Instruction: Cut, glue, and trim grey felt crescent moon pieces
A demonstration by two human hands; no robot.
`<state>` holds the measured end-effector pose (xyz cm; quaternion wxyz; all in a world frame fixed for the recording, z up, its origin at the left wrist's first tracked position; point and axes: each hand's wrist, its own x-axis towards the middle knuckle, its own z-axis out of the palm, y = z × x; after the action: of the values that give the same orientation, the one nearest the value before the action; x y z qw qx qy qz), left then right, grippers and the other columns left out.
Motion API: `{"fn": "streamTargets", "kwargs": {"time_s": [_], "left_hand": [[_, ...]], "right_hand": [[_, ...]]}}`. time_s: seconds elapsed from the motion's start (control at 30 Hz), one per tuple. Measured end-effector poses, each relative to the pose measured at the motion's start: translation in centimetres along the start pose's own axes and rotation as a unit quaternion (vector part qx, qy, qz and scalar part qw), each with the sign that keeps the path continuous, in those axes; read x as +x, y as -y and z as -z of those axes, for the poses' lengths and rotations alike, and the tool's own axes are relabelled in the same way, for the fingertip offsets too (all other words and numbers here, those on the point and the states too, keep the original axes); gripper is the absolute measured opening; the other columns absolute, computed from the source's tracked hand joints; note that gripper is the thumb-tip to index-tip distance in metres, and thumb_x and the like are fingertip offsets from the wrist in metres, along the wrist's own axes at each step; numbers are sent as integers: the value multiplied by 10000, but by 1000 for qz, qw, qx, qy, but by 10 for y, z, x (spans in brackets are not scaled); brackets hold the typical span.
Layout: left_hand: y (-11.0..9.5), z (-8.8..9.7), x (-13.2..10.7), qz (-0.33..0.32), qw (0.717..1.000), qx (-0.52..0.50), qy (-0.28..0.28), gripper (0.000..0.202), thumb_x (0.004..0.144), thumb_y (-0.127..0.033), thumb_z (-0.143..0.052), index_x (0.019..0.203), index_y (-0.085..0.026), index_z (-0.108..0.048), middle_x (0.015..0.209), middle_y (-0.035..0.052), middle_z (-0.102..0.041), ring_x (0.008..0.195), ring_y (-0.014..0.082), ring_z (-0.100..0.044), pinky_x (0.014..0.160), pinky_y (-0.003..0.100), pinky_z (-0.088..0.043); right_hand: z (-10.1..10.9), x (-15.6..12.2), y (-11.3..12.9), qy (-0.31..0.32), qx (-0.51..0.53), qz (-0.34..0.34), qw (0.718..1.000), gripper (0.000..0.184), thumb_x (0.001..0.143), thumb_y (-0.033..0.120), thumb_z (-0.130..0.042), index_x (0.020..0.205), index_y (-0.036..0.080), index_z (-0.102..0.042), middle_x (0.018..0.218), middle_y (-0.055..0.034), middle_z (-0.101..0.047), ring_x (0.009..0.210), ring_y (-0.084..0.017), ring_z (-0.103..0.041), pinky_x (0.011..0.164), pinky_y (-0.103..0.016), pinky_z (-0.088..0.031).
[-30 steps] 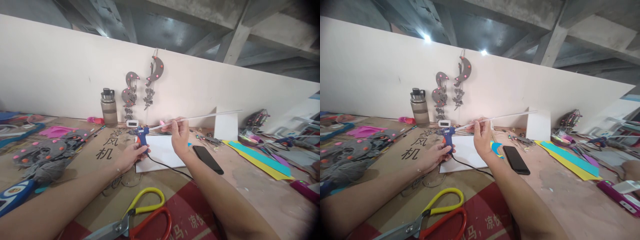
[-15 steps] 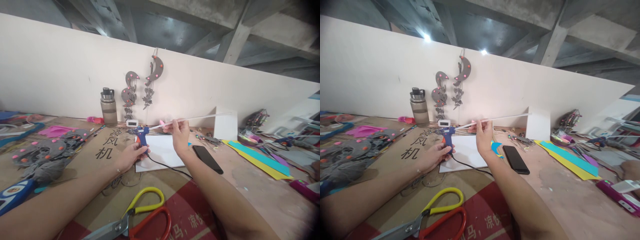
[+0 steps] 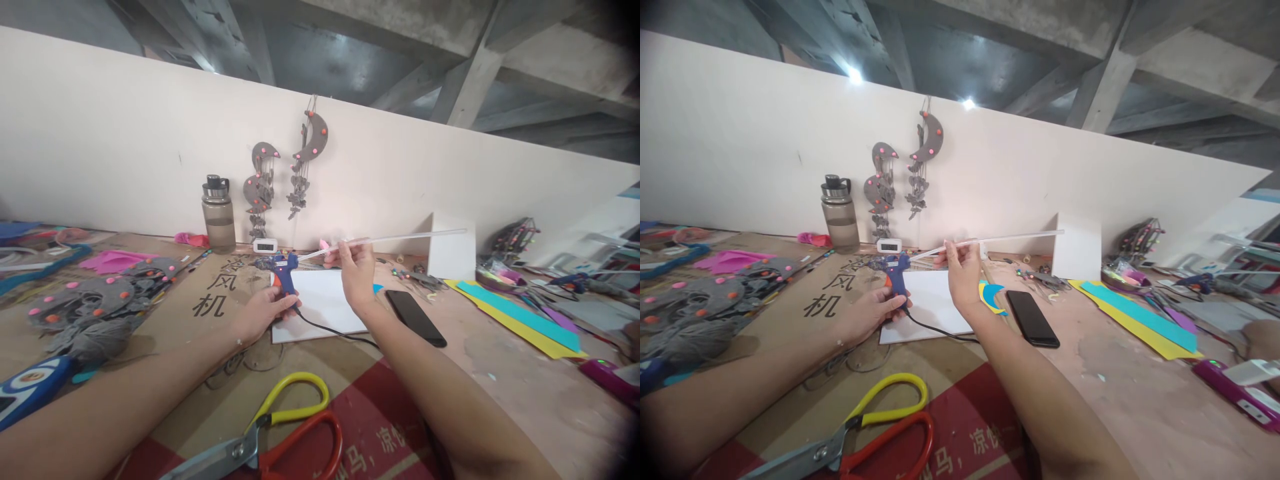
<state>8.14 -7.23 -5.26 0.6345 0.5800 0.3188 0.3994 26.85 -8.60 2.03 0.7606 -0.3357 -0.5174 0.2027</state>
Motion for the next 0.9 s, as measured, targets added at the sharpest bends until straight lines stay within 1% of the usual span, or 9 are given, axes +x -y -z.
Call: {"fn": "streamTargets", "kwargs": {"time_s": [0.13,0.2,0.33,0.43,0.53,0.7,0.77,0.83,0.9], "left_hand": [[1,0,2,-4,1000,-22,-5,358,698,-426,-782,867,-141,-647,855,55,-697,627,105,-552,577,238,-397],[-1,-2,1,-4,999,-48,-14,389,677,-436,-795,867,-137,-635,886,66,-697,634,104,-556,573,236,-400],[-4,-5,0,-4,999,-36,-13,403,666,-421,-805,870,-121,-631,886,78,-693,618,95,-549,568,231,-396],[-4,-5,0,-14,1000,-15,12,395,698,-432,-776,884,-115,-633,858,65,-681,629,101,-560,592,234,-410],[-4,-3,1,-21,1000,6,17,399,729,-452,-744,905,-117,-617,850,55,-677,633,104,-567,612,242,-423],[-15,-1,-2,-45,989,130,50,415,777,-528,-668,883,-129,-628,750,25,-666,619,109,-553,597,236,-413],[-23,0,-2,-44,982,168,80,453,760,-559,-671,893,-128,-637,754,34,-680,619,120,-562,603,248,-433],[-31,4,-1,-18,976,191,98,516,755,-618,-642,882,-118,-649,772,67,-699,620,137,-586,601,269,-455],[-41,10,2,11,979,189,80,578,770,-671,-581,846,-103,-661,807,114,-710,655,166,-626,589,285,-470]], "right_hand": [[1,2,-8,-23,30,-47,998,289,802,432,-688,805,241,-471,661,51,-647,500,-125,-601,464,-267,-536],[-1,-1,-14,-16,46,-76,996,300,786,445,-697,838,235,-488,689,46,-654,522,-121,-607,455,-252,-529],[-10,-16,-26,78,26,-171,982,361,730,460,-726,918,215,-539,759,34,-643,598,-121,-627,477,-241,-536],[-16,-30,-32,147,-17,-223,964,326,724,462,-711,837,189,-572,771,21,-616,633,-110,-617,509,-226,-525],[-19,-39,-33,198,-76,-217,953,293,751,456,-676,826,190,-578,748,25,-602,602,-97,-571,516,-222,-481],[-21,-43,-26,259,-157,-195,933,290,807,478,-588,760,192,-569,679,31,-587,566,-102,-505,542,-242,-406],[-20,-42,-25,256,-181,-187,931,310,812,487,-563,709,196,-554,645,35,-571,593,-114,-502,563,-247,-382],[-19,-40,-25,239,-211,-169,933,322,816,490,-543,691,193,-561,648,32,-574,640,-126,-509,603,-253,-371],[-16,-39,-28,224,-238,-149,933,325,825,482,-521,698,189,-577,677,22,-589,684,-136,-521,645,-259,-368]]}}
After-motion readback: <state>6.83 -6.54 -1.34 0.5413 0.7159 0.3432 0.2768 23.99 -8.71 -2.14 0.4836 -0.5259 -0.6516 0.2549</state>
